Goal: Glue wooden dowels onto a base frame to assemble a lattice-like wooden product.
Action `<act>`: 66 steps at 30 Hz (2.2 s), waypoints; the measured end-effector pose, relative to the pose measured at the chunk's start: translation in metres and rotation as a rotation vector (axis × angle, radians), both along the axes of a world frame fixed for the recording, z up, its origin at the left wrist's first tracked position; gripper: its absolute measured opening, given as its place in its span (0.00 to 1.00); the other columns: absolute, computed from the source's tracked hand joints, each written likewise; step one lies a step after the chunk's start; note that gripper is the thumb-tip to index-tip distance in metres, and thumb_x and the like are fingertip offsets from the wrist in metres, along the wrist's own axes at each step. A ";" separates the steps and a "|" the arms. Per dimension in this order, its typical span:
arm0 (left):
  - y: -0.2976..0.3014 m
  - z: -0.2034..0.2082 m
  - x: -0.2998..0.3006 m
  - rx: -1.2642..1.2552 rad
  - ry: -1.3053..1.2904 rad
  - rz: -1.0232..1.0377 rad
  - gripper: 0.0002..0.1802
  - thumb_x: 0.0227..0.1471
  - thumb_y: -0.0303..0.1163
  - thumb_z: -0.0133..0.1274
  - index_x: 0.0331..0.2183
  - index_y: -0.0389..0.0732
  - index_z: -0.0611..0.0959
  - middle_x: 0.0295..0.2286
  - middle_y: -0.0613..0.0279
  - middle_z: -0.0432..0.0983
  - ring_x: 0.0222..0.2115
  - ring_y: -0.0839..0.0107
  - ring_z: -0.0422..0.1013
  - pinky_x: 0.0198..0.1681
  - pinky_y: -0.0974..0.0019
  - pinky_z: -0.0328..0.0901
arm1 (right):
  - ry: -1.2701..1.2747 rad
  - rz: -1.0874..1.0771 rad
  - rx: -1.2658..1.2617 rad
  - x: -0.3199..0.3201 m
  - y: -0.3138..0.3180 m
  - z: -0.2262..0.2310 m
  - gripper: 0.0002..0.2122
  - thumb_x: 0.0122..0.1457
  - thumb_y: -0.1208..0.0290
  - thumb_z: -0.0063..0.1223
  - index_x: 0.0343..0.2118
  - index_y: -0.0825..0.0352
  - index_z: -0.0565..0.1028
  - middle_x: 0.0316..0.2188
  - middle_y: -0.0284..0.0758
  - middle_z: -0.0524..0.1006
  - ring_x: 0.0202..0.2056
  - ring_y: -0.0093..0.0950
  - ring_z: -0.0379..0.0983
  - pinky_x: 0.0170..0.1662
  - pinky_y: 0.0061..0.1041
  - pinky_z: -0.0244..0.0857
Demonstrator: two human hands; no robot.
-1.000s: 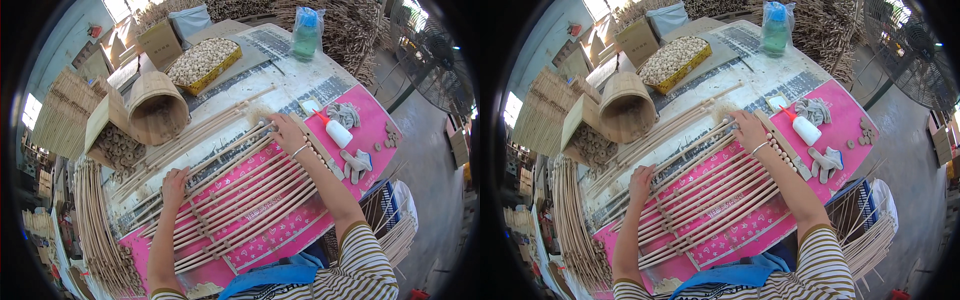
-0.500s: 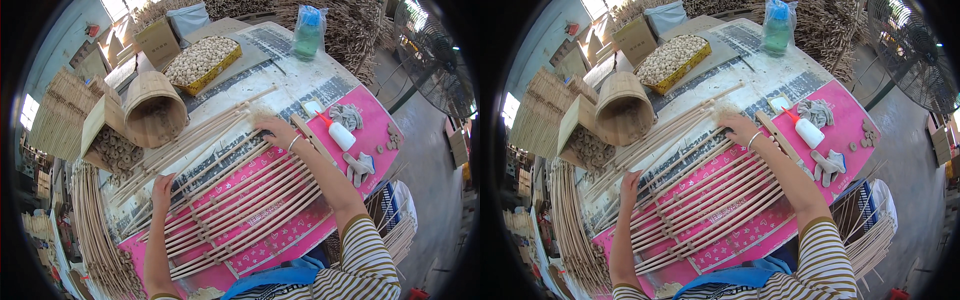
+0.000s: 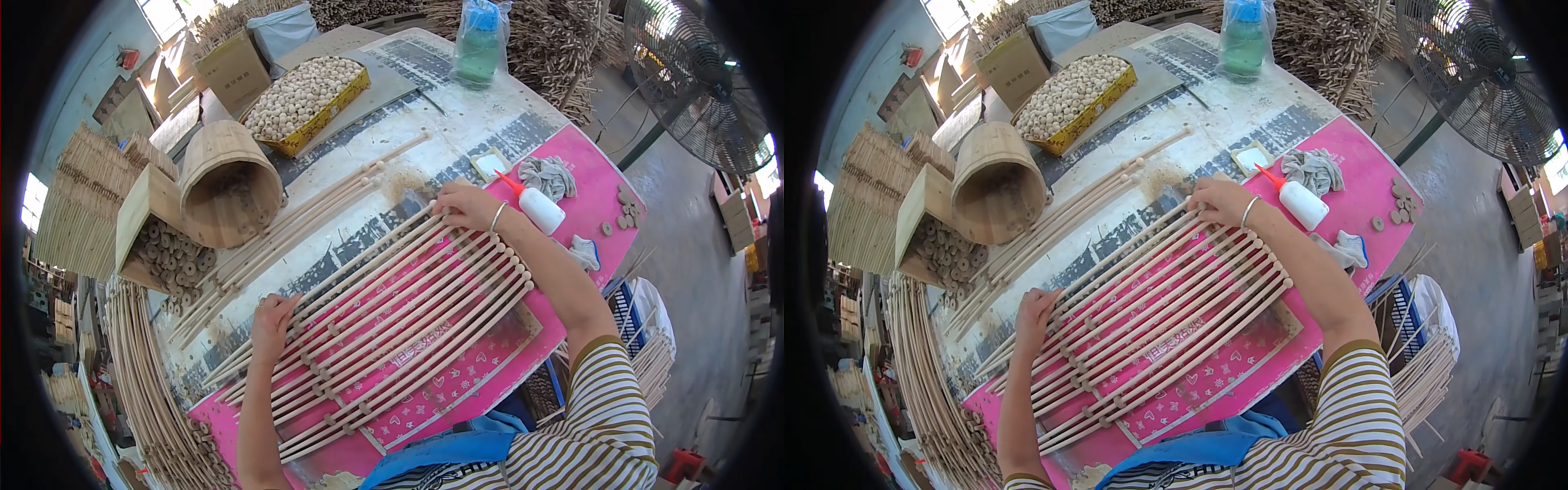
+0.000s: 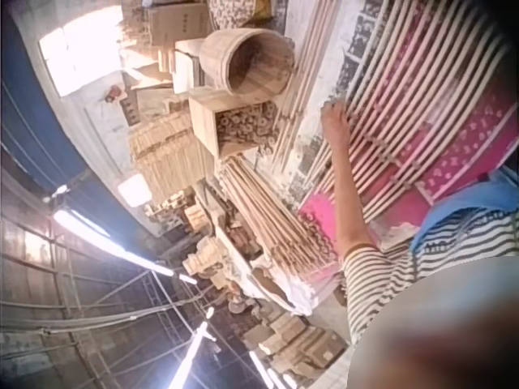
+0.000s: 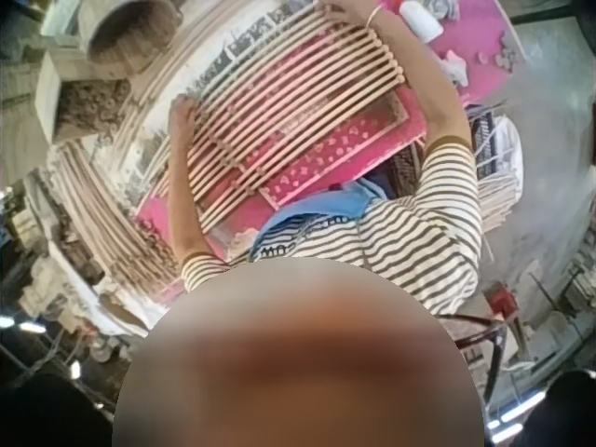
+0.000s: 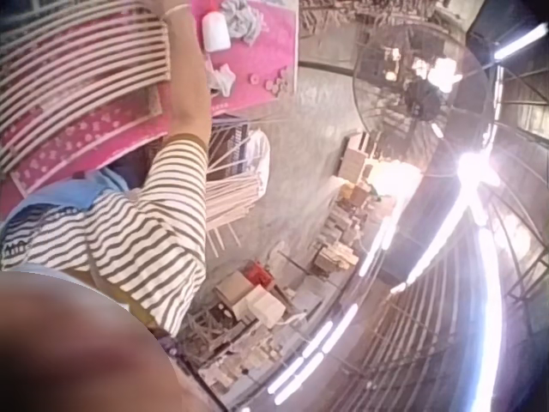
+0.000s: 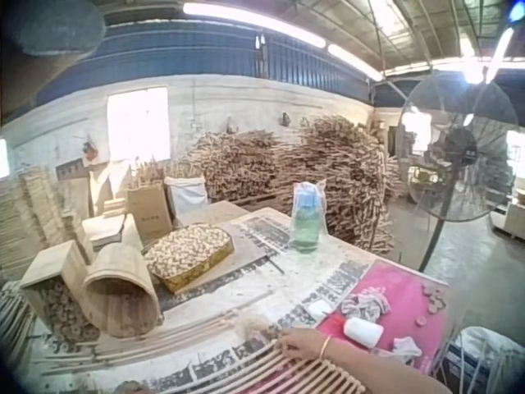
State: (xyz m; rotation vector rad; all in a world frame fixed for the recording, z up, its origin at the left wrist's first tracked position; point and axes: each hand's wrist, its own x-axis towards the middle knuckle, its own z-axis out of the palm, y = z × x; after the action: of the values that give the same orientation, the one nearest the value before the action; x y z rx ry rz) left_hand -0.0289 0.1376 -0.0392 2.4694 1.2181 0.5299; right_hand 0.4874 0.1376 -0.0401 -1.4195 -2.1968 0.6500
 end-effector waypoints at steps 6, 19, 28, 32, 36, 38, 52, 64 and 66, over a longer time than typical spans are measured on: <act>-0.001 0.004 0.028 0.006 0.045 -0.038 0.19 0.56 0.24 0.56 0.48 0.49 0.88 0.33 0.59 0.73 0.37 0.57 0.70 0.42 0.55 0.64 | -0.047 -0.059 0.182 0.035 -0.013 -0.004 0.08 0.53 0.75 0.61 0.38 0.64 0.81 0.32 0.36 0.75 0.38 0.37 0.75 0.42 0.34 0.71; 0.000 0.003 0.041 0.056 0.092 -0.046 0.23 0.55 0.23 0.55 0.51 0.53 0.87 0.33 0.61 0.73 0.37 0.58 0.70 0.42 0.55 0.63 | 0.061 -0.370 0.293 0.014 -0.031 0.003 0.07 0.59 0.76 0.57 0.40 0.63 0.80 0.36 0.35 0.80 0.40 0.37 0.76 0.51 0.35 0.68; 0.011 0.002 0.047 0.008 0.022 -0.097 0.27 0.54 0.24 0.57 0.56 0.52 0.83 0.38 0.58 0.75 0.41 0.56 0.72 0.46 0.55 0.65 | -0.142 -0.340 0.386 -0.010 -0.020 -0.012 0.11 0.52 0.83 0.54 0.33 0.57 0.80 0.38 0.28 0.78 0.47 0.33 0.71 0.52 0.35 0.65; 0.054 0.004 0.038 0.136 0.013 0.060 0.30 0.53 0.26 0.59 0.59 0.49 0.79 0.47 0.56 0.74 0.47 0.54 0.72 0.51 0.55 0.65 | -0.025 -0.361 0.379 -0.012 -0.026 -0.007 0.10 0.54 0.82 0.55 0.35 0.59 0.81 0.39 0.31 0.78 0.46 0.35 0.73 0.51 0.36 0.66; 0.078 -0.005 0.027 0.399 0.333 0.192 0.34 0.52 0.25 0.61 0.61 0.49 0.75 0.48 0.59 0.73 0.48 0.56 0.72 0.53 0.53 0.66 | 0.154 -0.389 0.419 -0.011 -0.038 0.003 0.09 0.57 0.81 0.54 0.38 0.63 0.82 0.37 0.35 0.79 0.42 0.39 0.76 0.47 0.36 0.68; 0.083 -0.013 0.026 0.397 0.419 0.233 0.35 0.51 0.25 0.61 0.61 0.50 0.74 0.48 0.59 0.73 0.48 0.57 0.72 0.53 0.53 0.67 | 0.204 -0.440 0.394 -0.008 -0.049 0.007 0.07 0.58 0.81 0.55 0.38 0.66 0.81 0.37 0.36 0.80 0.42 0.38 0.77 0.46 0.33 0.70; 0.093 -0.016 0.022 0.281 0.376 0.163 0.23 0.51 0.26 0.59 0.50 0.46 0.75 0.46 0.57 0.73 0.45 0.52 0.74 0.47 0.50 0.69 | 0.338 -0.601 0.328 0.017 -0.118 0.029 0.08 0.61 0.85 0.54 0.40 0.70 0.81 0.37 0.35 0.79 0.37 0.26 0.76 0.41 0.24 0.69; 0.012 0.077 0.055 0.456 0.311 0.007 0.28 0.53 0.16 0.48 0.55 0.42 0.79 0.36 0.53 0.79 0.41 0.52 0.74 0.47 0.52 0.68 | 0.377 -0.703 0.270 0.003 -0.189 0.040 0.07 0.62 0.84 0.54 0.40 0.72 0.81 0.36 0.35 0.79 0.38 0.26 0.77 0.42 0.24 0.69; -0.046 0.126 0.073 0.237 0.354 -0.008 0.29 0.52 0.16 0.48 0.56 0.43 0.79 0.35 0.53 0.79 0.38 0.52 0.74 0.43 0.50 0.68 | 0.336 -0.696 0.314 0.001 -0.206 0.040 0.07 0.61 0.83 0.54 0.40 0.71 0.81 0.34 0.35 0.79 0.37 0.26 0.76 0.40 0.23 0.69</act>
State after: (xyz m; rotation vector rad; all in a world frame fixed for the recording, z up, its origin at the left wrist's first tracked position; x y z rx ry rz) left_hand 0.0445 0.0913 0.0868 2.8580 1.3391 0.2515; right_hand 0.4882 -0.0687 -0.0003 -1.6179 -1.3432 0.2493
